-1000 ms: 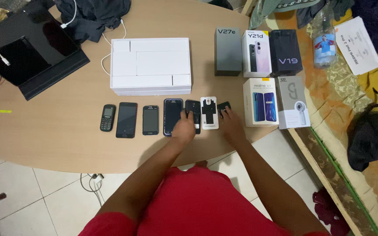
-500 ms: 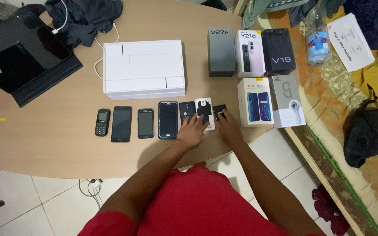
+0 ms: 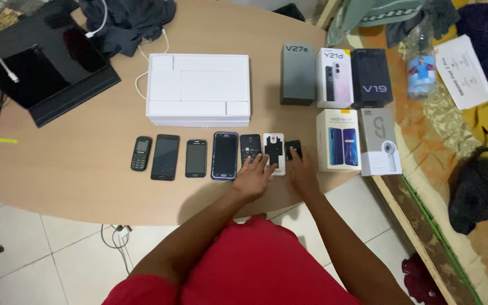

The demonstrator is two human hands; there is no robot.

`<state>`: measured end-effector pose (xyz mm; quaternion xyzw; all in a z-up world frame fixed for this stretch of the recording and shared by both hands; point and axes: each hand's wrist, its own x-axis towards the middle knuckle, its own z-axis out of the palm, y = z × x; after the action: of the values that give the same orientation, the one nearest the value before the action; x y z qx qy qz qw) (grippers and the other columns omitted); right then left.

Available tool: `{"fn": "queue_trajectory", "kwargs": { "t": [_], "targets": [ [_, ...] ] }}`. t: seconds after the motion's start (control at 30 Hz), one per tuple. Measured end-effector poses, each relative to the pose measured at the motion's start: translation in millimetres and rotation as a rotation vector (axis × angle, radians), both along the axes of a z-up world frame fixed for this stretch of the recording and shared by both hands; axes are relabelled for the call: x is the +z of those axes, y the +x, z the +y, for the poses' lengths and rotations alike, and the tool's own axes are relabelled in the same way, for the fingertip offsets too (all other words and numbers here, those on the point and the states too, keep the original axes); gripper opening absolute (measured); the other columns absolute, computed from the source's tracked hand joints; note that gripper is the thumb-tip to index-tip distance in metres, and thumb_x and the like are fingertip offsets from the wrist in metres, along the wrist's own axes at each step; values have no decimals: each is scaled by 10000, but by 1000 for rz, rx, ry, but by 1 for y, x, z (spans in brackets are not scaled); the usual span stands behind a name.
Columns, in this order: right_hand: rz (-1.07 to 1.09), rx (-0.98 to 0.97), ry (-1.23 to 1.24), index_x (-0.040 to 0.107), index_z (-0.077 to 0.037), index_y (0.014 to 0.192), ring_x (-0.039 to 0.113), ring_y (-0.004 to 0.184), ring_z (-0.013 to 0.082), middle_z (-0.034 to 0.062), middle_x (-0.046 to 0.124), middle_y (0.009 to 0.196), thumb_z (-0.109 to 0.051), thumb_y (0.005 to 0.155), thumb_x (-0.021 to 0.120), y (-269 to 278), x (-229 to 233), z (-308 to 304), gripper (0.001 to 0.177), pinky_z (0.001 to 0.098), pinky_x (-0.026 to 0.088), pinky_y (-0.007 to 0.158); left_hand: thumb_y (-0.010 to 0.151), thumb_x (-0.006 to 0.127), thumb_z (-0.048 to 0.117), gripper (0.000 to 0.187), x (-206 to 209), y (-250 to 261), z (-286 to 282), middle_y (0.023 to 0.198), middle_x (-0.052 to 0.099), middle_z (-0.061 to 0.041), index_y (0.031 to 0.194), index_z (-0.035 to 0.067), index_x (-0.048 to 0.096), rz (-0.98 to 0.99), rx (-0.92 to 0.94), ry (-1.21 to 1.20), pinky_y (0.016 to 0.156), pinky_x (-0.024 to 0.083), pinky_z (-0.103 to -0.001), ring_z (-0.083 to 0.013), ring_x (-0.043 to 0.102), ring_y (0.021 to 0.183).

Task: The person removes the back covers and batteries from several mobile phones on a table. They handle each phone individually, pry off the covers, and place the components on the table.

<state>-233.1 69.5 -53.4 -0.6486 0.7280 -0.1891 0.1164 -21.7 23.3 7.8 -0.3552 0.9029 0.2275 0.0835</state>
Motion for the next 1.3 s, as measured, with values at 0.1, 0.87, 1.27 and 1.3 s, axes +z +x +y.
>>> {"fn": "queue_trajectory", "kwargs": {
  "t": [0.1,0.87,1.27,1.3],
  "targets": [
    [75,171,-98,525,-59,1458,438,1389,429,254,435,1533,-106,883,653,26,12,6,591,530,366,1142,1058,413,275,567,9,28,-7,1688,146,-177,1598,174,271,-139,103,15,1256,69,-564,-334,112,1566],
    [1,521,209,595,-20,1347,501,1367,355,196,545,1460,-134,904,660,147,27,1,462,483,387,1152,1003,439,172,534,-60,137,37,1607,315,-280,1533,113,447,142,386,-114,1161,321,-498,-424,392,1416],
    [-710,-91,515,398,11,1470,707,1060,260,192,654,1289,-195,924,681,160,-8,-7,649,363,579,873,823,800,139,712,-52,116,42,1300,609,-228,1413,-1,427,689,1056,225,1032,492,-428,-352,616,1206],
    [-724,-119,506,416,15,1467,715,1039,265,195,672,1267,-185,929,670,156,-13,-9,628,371,585,847,831,797,129,734,-54,114,36,1280,619,-219,1426,-4,387,686,1131,276,993,514,-417,-335,640,1164]
  ]
}}
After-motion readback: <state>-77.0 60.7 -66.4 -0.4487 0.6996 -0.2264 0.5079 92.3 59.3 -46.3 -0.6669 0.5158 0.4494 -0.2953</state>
